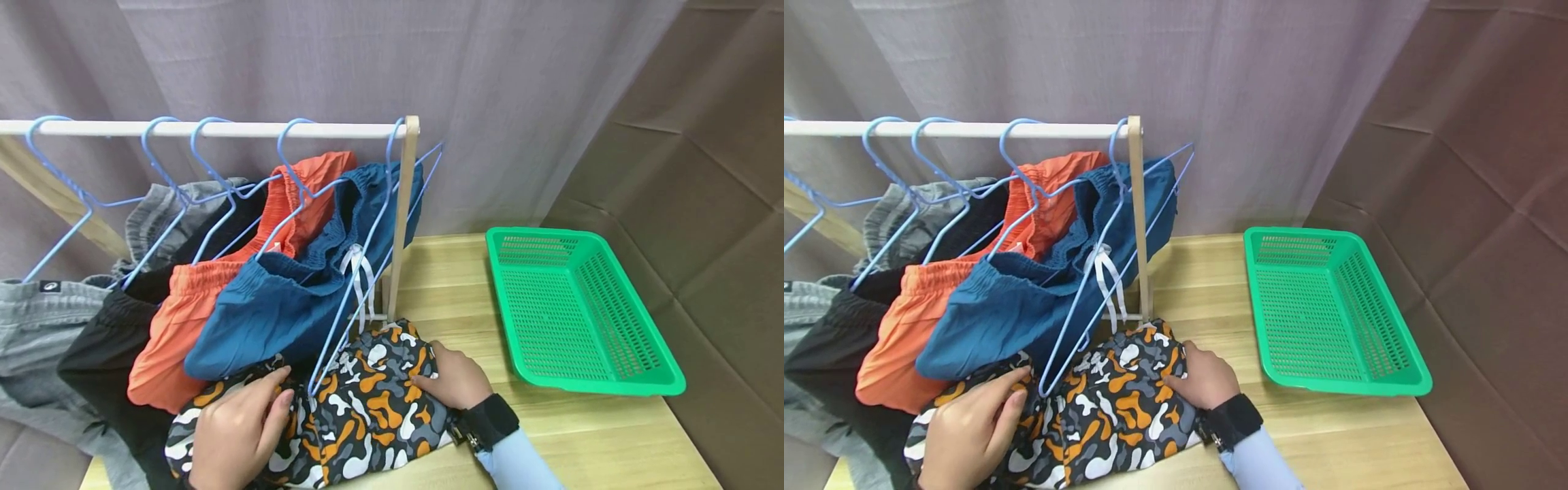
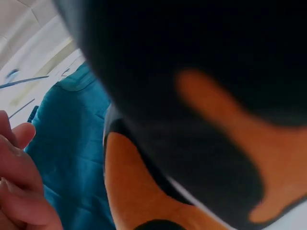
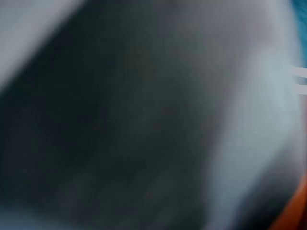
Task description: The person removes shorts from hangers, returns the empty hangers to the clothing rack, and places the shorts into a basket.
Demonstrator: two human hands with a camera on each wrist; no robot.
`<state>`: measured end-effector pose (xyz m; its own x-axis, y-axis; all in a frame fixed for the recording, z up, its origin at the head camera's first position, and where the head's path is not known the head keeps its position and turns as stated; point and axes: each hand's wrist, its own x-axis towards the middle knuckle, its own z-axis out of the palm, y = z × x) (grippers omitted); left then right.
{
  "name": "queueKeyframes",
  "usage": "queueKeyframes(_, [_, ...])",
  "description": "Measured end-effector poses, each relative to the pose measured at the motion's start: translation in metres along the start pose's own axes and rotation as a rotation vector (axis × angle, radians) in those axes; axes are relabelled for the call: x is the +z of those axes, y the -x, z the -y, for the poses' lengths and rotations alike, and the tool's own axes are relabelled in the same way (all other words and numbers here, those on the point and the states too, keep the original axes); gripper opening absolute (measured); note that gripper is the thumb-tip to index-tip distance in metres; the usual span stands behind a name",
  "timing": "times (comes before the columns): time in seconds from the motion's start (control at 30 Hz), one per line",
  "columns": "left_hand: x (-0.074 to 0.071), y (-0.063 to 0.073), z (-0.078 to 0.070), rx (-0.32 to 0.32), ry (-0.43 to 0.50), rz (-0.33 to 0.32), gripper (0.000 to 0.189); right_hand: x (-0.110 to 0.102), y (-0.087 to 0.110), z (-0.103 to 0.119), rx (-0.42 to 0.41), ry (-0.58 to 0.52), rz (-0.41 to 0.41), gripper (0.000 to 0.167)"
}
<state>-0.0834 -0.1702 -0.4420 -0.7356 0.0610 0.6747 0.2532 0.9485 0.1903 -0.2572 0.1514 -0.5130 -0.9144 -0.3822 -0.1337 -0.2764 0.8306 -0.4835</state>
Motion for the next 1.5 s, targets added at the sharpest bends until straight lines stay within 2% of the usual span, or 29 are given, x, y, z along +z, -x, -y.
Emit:
queueKeyframes(0.07, [0.001, 0.001, 0.001, -0.007, 0.002, -0.001, 0.06, -0.006, 0.002, -0.004, -0.058, -0.126, 0.024, 0.048])
queueKeyframes(0.13, [0.002, 0.001, 0.003, 0.001, 0.013, -0.01, 0.056, -0.018, 0.005, -0.009, -0.132, -0.327, 0.075, 0.03])
queueKeyframes(0.2, [0.001, 0.002, 0.006, 0.008, 0.019, -0.025, 0.049, -0.038, 0.011, -0.01, -0.192, -0.563, 0.134, 0.028])
queueKeyframes(0.27, [0.0, 0.003, 0.01, 0.011, 0.024, -0.041, 0.041, -0.062, 0.019, -0.008, -0.223, -0.758, 0.154, 0.031])
queueKeyframes(0.3, [-0.001, 0.003, 0.011, 0.013, 0.024, -0.048, 0.038, -0.074, 0.024, -0.006, -0.228, -0.828, 0.137, 0.033])
queueKeyframes(0.37, [-0.003, 0.004, 0.015, 0.002, 0.021, -0.063, 0.033, -0.098, 0.036, 0.001, -0.233, -0.922, 0.05, 0.033])
queueKeyframes(0.53, [-0.007, 0.005, 0.021, -0.006, 0.018, -0.107, 0.035, -0.143, 0.068, 0.013, -0.27, -0.997, -0.263, 0.023])
queueKeyframes(0.6, [-0.007, 0.005, 0.022, -0.002, 0.02, -0.12, 0.037, -0.155, 0.079, 0.016, -0.282, -0.952, -0.396, 0.023])
queueKeyframes(0.7, [-0.008, 0.005, 0.022, -0.006, 0.032, -0.123, 0.039, -0.165, 0.091, 0.021, -0.273, -0.776, -0.578, 0.022])
queueKeyframes(0.8, [-0.007, 0.005, 0.021, -0.012, 0.04, -0.119, 0.04, -0.164, 0.091, 0.027, -0.325, -0.584, -0.673, 0.027])
queueKeyframes(0.87, [-0.007, 0.005, 0.02, -0.012, 0.033, -0.112, 0.042, -0.153, 0.086, 0.033, -0.399, -0.488, -0.676, 0.03])
queueKeyframes(0.97, [-0.005, 0.005, 0.021, -0.014, 0.025, -0.106, 0.045, -0.12, 0.075, 0.047, -0.517, -0.345, -0.615, 0.031])
queueKeyframes(1.1, [-0.004, 0.005, 0.021, -0.016, 0.029, -0.111, 0.046, -0.061, 0.059, 0.067, -0.566, -0.135, -0.427, 0.052])
queueKeyframes(1.23, [-0.004, 0.003, 0.021, -0.008, 0.032, -0.109, 0.044, -0.011, 0.047, 0.072, -0.492, 0.07, -0.212, 0.093])
queueKeyframes(1.33, [-0.004, 0.002, 0.02, -0.007, 0.029, -0.103, 0.042, 0.012, 0.041, 0.069, -0.421, 0.177, -0.094, 0.119])
queueKeyframes(1.43, [-0.006, 0.002, 0.02, -0.022, 0.037, -0.104, 0.042, 0.029, 0.036, 0.063, -0.396, 0.24, -0.007, 0.136])
queueKeyframes(1.5, [-0.007, 0.002, 0.021, -0.027, 0.038, -0.111, 0.044, 0.039, 0.034, 0.06, -0.392, 0.264, 0.045, 0.141])
